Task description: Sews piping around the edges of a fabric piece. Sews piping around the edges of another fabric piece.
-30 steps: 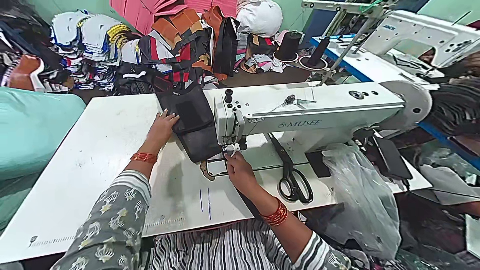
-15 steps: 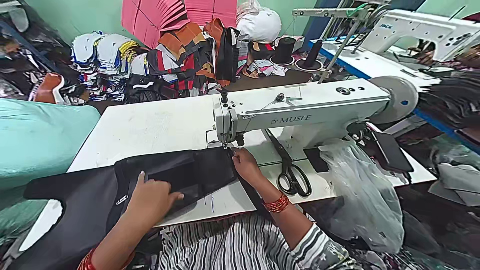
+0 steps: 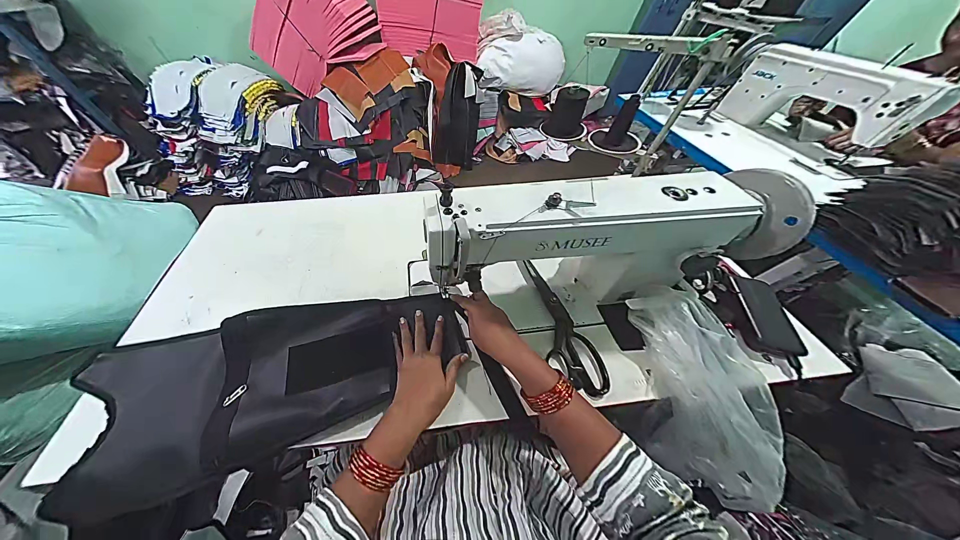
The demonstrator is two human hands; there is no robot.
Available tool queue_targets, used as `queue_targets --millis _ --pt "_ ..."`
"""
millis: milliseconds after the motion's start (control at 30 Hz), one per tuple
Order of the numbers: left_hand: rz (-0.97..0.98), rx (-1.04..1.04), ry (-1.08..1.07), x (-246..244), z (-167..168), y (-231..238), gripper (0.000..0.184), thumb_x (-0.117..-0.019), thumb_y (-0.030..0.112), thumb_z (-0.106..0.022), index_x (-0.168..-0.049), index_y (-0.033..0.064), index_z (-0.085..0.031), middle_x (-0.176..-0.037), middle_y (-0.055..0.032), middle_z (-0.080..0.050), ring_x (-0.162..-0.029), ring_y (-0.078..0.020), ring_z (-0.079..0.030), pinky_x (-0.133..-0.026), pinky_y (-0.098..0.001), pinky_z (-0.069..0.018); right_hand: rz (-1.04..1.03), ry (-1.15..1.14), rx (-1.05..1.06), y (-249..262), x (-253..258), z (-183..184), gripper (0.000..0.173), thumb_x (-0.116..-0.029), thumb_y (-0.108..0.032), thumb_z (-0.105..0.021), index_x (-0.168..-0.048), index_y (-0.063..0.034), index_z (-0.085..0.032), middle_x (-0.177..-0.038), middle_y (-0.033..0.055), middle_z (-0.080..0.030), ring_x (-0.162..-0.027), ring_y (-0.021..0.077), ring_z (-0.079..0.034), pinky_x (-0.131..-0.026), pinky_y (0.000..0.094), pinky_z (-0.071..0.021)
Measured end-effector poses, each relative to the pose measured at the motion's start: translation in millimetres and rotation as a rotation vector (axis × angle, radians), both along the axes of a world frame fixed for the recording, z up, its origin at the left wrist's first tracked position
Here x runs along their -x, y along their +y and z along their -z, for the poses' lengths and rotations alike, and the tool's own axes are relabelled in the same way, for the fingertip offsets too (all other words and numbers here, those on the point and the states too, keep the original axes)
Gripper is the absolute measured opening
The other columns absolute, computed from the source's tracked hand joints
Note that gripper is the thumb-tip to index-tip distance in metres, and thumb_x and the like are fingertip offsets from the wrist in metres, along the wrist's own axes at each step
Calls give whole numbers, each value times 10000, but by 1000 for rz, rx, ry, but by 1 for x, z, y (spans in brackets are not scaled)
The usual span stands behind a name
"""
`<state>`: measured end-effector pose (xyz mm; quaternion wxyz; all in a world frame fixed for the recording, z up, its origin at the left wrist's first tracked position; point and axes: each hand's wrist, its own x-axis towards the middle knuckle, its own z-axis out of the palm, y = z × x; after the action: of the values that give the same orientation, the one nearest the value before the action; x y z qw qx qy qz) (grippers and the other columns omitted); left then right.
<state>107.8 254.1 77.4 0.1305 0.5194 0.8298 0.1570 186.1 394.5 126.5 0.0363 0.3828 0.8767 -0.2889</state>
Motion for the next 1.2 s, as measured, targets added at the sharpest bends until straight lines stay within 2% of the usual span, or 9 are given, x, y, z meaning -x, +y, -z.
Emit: queue_targets --millis 167,267,333,400,567,767,967,1100,1200 --pt "39 77 -72 26 -11 -2 929 -890 726 -577 -1618 196 -345 -1710 -171 -169 -1578 -442 -72 -1254 -609 -73 -35 -60 13 3 2 -2 601 -996 71 -421 -1533 -188 -501 -1527 238 -429 -1203 388 -610 -984 505 -522" --pt "97 222 -53 25 -27 14 973 -893 716 -592 -1646 197 -259 -1721 -133 -153 -1578 -436 -65 -1212 -697 -29 -25 -58 16 6 1 -1 615 -968 102 -432 -1495 -191 -551 -1538 225 -423 -1219 384 -605 -994 506 -521" --pt "124 286 -32 20 -37 28 913 -952 624 -563 -1644 126 -237 -1717 -149 -155 -1576 -422 -102 -1223 -671 -62 -34 -66 20 7 1 -3 639 -953 112 -441 -1509 -189 -535 -1536 233 -420 -1214 392 -607 -989 514 -523" --pt "115 330 3 12 -48 42 790 -975 428 -554 -1612 43 -289 -1671 -196 -247 -1526 -418 -241 -1172 -599 -269 -52 -90 27 8 2 -6 627 -971 91 -445 -1527 -192 -509 -1541 236 -413 -1220 398 -603 -994 520 -518" --pt "85 549 11 1 -74 72 781 -849 189 -751 -1476 -123 -406 -1603 -272 -278 -1448 -450 -343 -1055 -521 -468 -75 -146 31 9 6 -12 637 -954 71 -487 -1535 -191 -495 -1561 245 -385 -1231 429 -592 -991 558 -513" --pt "334 447 -287 64 -90 76 401 -967 14 -573 -1359 -67 -585 -1358 -303 -579 -1283 -428 -555 -1064 -588 -421 -108 -183 10 8 3 -16 649 -963 80 -470 -1542 -212 -488 -1563 261 -378 -1202 457 -598 -973 589 -506" --pt "335 341 -754 115 -74 75 524 -953 -109 -504 -1465 1 -501 -1425 -168 -544 -1187 -133 -558 -1018 -329 -442 -136 -184 23 -11 11 -14 647 -952 88 -505 -1569 -75 -401 -1498 316 -404 -1183 484 -591 -955 591 -508" --pt "341 302 -864 110 -70 69 420 -1042 52 -487 -1455 -22 -506 -1408 -157 -570 -1196 -121 -572 -1044 -326 -440 -42 -144 27 -31 18 -9 601 -928 85 -528 -1516 18 -422 -1501 297 -427 -1214 448 -596 -974 547 -513" --pt "257 254 -684 101 -77 61 459 -1128 348 -349 -1273 0 -611 -1092 -84 -620 -929 -121 -578 -858 -323 -479 45 -43 50 -32 12 -7 508 -990 32 -464 -1494 -19 -496 -1423 278 -514 -1264 408 -568 -1045 509 -471"
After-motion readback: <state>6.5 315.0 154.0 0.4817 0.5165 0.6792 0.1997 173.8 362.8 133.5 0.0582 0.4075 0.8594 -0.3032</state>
